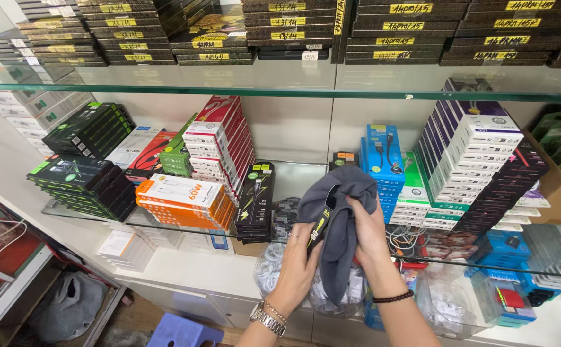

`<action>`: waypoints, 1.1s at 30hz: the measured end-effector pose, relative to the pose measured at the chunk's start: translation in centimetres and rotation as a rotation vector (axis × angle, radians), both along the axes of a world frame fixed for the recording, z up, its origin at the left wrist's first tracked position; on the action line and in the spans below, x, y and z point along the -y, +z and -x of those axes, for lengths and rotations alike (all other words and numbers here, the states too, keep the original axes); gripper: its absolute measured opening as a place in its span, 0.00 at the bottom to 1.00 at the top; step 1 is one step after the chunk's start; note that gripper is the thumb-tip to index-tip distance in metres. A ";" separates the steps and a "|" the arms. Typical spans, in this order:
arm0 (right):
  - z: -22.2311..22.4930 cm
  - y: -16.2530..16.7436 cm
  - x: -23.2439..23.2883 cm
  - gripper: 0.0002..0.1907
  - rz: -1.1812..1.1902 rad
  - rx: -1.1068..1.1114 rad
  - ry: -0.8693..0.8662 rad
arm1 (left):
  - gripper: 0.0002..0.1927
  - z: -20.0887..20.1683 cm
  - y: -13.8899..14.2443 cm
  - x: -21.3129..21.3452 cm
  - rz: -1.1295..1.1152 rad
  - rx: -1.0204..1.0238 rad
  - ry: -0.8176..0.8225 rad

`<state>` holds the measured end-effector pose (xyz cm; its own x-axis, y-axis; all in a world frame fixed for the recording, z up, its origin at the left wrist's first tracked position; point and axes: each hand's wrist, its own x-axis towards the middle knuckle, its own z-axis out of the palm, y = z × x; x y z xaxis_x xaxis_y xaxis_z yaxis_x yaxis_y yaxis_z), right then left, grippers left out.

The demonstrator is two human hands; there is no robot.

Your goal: The person wipes packaged electronics products on a glass display shelf one at a time using a gray cloth, lifting each box, wiping its surfaces, and placing it back on the shelf. They work across several product boxes including charger and cable packaging, occasionally rearranging items on the shelf.

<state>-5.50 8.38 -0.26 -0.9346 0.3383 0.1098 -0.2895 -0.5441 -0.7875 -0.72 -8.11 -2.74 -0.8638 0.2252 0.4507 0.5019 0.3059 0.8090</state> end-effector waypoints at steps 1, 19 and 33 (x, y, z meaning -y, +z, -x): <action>0.0 -0.6 0.0 0.25 0.043 -0.015 -0.056 | 0.16 0.0 -0.1 -0.3 -0.013 0.018 0.014; -8.6 -11.0 -5.2 0.22 -0.551 0.177 -0.417 | 0.28 17.5 1.8 -5.1 0.145 0.142 0.461; -6.8 -9.6 -4.4 0.22 -0.408 0.260 -0.410 | 0.27 16.0 -3.8 -5.1 0.530 -0.099 0.229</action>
<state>1.33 12.76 -9.84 -0.7517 0.6530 0.0925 -0.1824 -0.0710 -0.9807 -16.70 -3.01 -6.58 -0.8765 0.2545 0.4087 0.4407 0.7658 0.4683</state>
